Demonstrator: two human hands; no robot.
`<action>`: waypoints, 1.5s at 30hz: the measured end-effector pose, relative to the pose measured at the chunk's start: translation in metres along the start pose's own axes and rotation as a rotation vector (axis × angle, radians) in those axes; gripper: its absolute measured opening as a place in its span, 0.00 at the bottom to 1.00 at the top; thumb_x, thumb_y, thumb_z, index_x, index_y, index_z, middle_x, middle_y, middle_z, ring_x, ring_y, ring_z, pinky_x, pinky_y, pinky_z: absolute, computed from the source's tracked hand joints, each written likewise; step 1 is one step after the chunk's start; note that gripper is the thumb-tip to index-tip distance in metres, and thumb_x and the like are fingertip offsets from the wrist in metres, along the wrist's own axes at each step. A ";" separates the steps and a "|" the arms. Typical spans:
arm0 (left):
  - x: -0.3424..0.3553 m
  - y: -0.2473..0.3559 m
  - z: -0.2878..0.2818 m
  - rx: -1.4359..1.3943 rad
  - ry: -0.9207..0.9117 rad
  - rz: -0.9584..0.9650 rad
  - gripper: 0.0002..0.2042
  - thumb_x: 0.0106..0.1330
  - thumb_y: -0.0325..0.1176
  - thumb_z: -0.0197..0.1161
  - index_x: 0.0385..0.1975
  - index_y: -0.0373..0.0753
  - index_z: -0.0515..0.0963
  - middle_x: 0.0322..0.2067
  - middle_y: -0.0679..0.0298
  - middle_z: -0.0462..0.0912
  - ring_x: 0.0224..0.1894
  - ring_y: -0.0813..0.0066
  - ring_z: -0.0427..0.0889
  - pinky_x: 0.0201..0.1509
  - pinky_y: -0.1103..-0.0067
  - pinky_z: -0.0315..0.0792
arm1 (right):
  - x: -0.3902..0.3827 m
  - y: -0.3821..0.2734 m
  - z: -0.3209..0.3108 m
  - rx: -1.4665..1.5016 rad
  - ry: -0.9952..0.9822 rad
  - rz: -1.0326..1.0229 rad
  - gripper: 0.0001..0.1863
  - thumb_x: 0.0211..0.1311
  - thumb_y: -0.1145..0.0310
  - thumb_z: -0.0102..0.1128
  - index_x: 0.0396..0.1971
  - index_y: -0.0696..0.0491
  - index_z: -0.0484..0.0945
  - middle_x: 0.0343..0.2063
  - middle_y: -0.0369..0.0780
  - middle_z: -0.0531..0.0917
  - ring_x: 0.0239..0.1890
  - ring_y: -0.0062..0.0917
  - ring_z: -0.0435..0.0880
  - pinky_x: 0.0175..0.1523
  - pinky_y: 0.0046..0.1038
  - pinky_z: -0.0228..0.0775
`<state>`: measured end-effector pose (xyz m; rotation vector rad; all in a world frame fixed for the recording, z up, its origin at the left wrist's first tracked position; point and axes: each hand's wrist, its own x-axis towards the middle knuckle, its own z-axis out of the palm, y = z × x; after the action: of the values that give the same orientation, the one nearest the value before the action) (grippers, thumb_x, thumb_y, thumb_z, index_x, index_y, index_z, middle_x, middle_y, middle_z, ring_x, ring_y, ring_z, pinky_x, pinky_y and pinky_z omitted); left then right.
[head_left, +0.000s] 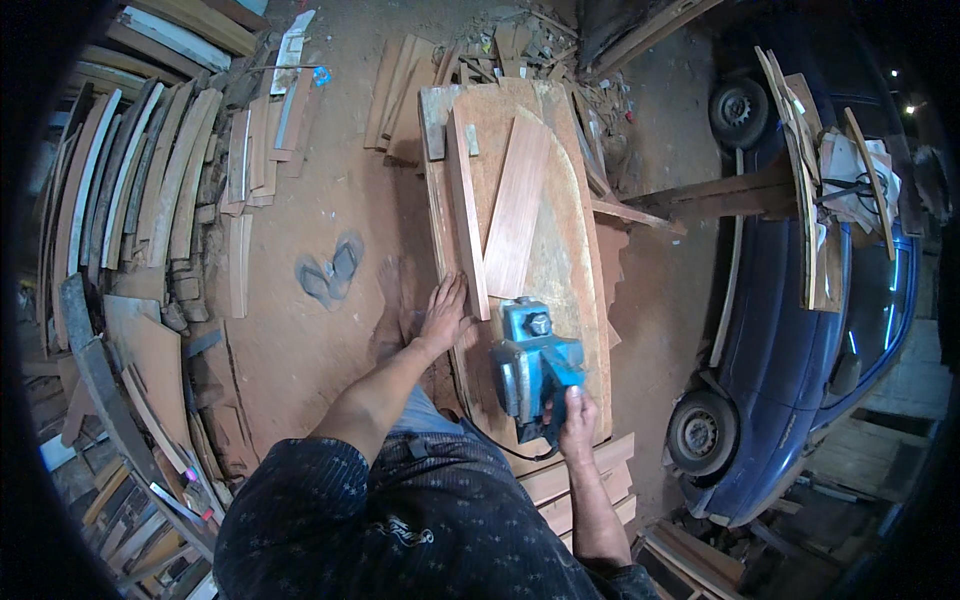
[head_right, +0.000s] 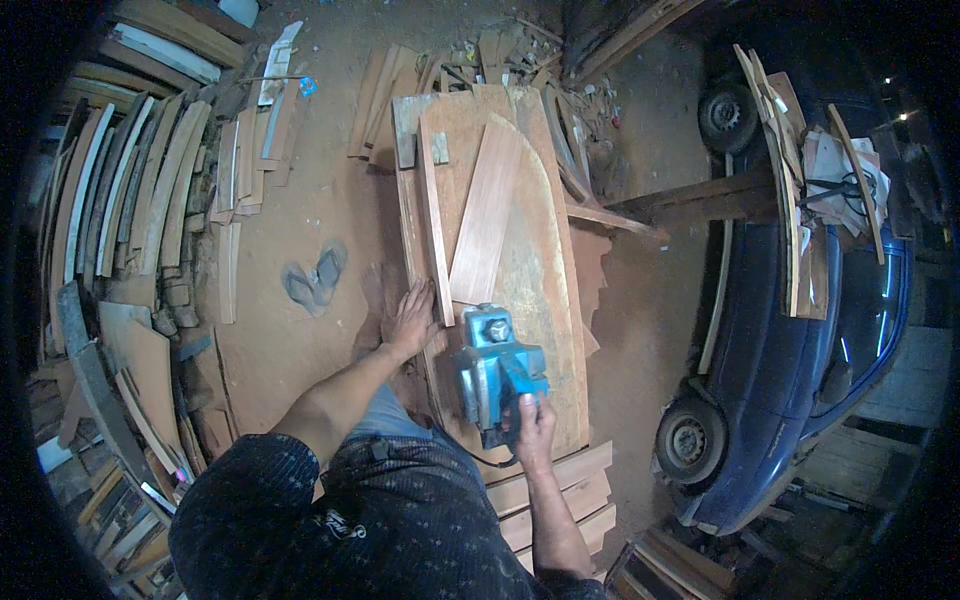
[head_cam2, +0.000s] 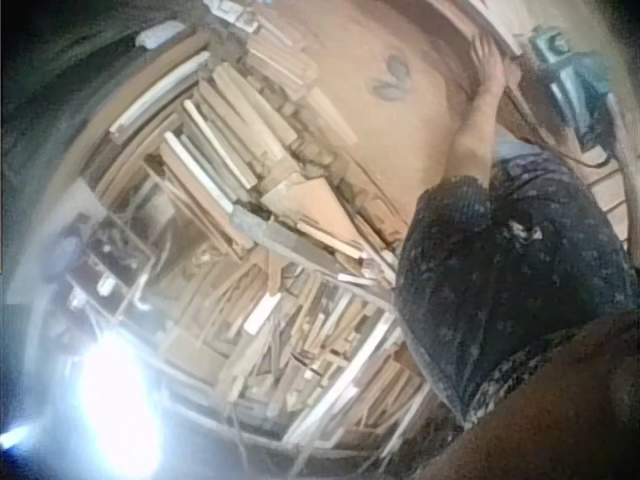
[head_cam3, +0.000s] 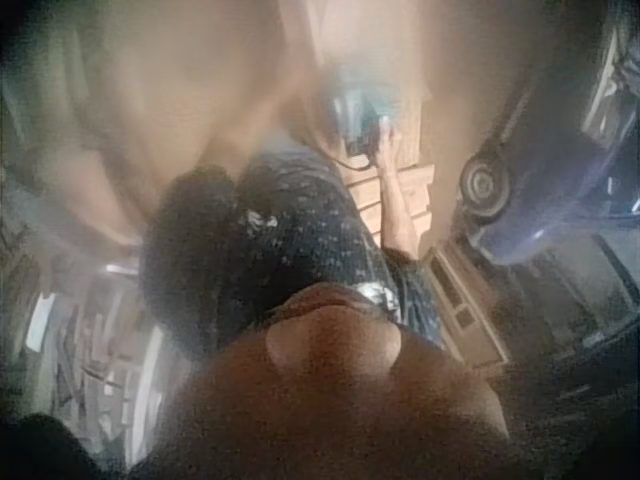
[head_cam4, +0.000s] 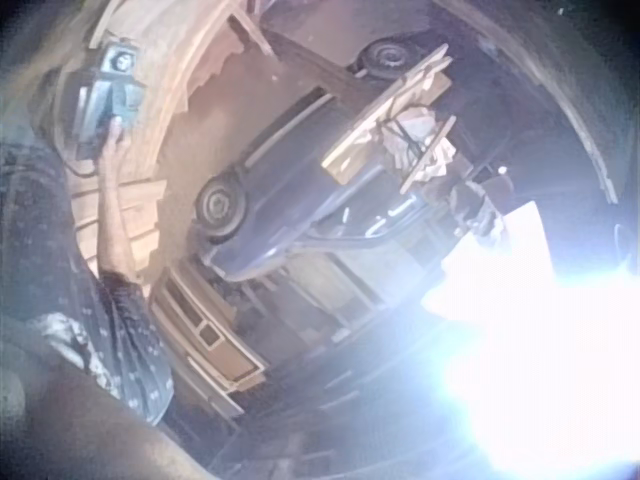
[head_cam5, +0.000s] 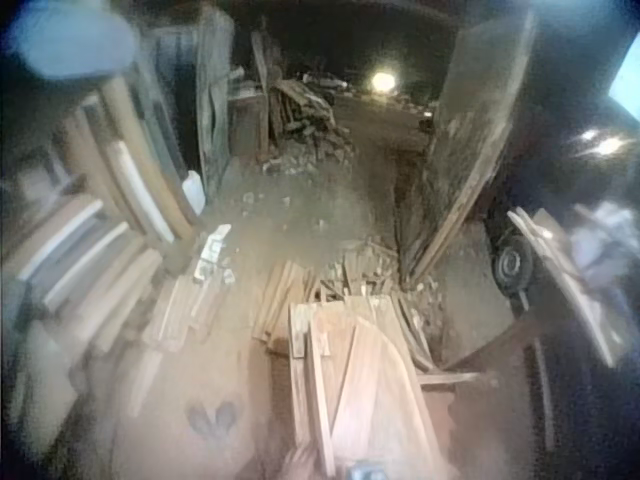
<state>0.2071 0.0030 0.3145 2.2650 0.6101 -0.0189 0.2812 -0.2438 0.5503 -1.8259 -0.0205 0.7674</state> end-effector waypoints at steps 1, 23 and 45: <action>0.000 -0.002 0.000 0.012 -0.015 0.002 0.44 0.65 0.40 0.68 0.77 0.32 0.50 0.78 0.50 0.50 0.81 0.54 0.42 0.81 0.57 0.43 | 0.000 0.009 0.006 -0.003 -0.035 -0.045 0.23 0.77 0.48 0.53 0.36 0.55 0.77 0.22 0.34 0.78 0.22 0.18 0.77 0.27 0.24 0.71; 0.002 -0.022 0.015 0.106 -0.123 -0.051 0.40 0.68 0.52 0.60 0.77 0.40 0.56 0.78 0.59 0.54 0.81 0.60 0.44 0.79 0.52 0.47 | 0.177 -0.068 0.176 -0.081 0.003 -0.224 0.24 0.77 0.48 0.53 0.31 0.55 0.76 0.21 0.35 0.77 0.21 0.18 0.76 0.26 0.24 0.68; 0.004 -0.013 0.001 -0.048 -0.171 -0.084 0.38 0.67 0.40 0.62 0.76 0.38 0.56 0.78 0.55 0.52 0.81 0.58 0.42 0.80 0.54 0.42 | 0.198 -0.086 0.175 -0.092 -0.080 -0.190 0.27 0.78 0.44 0.50 0.34 0.56 0.77 0.21 0.37 0.78 0.20 0.20 0.77 0.25 0.24 0.70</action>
<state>0.2052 0.0119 0.3041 2.1632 0.6074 -0.2354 0.3785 0.0103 0.4934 -1.8484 -0.2814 0.7135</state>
